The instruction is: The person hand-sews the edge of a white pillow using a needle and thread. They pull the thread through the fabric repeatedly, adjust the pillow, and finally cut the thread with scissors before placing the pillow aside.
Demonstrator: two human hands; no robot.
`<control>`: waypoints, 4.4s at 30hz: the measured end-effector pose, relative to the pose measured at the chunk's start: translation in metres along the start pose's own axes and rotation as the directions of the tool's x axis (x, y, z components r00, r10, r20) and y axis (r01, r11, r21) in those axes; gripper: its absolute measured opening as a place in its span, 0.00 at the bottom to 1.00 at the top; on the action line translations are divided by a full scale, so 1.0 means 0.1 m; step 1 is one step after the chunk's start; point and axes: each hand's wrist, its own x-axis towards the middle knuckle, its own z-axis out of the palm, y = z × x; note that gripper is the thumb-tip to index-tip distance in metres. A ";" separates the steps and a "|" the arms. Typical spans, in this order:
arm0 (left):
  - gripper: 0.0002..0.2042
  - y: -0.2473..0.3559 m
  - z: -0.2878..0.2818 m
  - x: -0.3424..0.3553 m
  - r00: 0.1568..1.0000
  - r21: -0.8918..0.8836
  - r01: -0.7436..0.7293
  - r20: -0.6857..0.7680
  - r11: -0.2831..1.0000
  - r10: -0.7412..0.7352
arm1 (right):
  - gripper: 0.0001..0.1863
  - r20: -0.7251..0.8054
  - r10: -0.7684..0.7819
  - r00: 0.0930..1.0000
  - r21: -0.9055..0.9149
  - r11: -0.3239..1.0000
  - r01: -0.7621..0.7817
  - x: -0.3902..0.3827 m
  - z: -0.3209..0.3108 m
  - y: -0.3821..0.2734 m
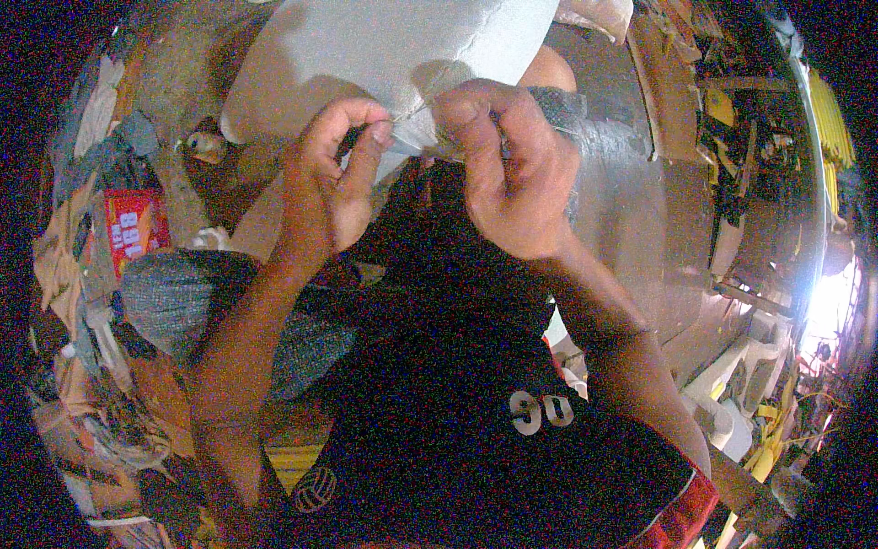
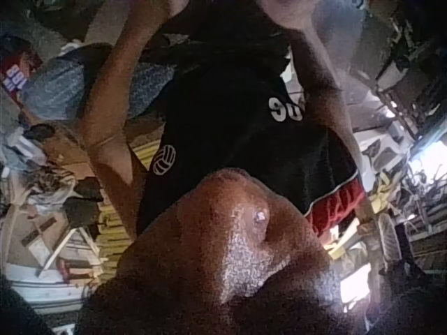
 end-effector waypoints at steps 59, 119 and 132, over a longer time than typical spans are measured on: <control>0.05 -0.10 -0.01 0.01 0.996 -0.035 -0.066 0.049 0.997 0.068 | 0.12 0.169 0.293 0.941 0.163 0.933 -0.320 0.16 -0.05 -0.04; 0.05 0.16 -0.21 -0.06 0.944 0.516 -0.315 0.086 0.796 0.318 | 0.28 0.197 -0.207 0.958 -0.309 0.914 0.261 0.00 -0.18 0.28; 0.02 0.54 -1.31 -1.95 0.908 0.810 0.269 -0.394 0.520 0.143 | 0.20 0.183 0.203 0.962 -0.124 0.975 -0.183 -0.02 -0.33 0.20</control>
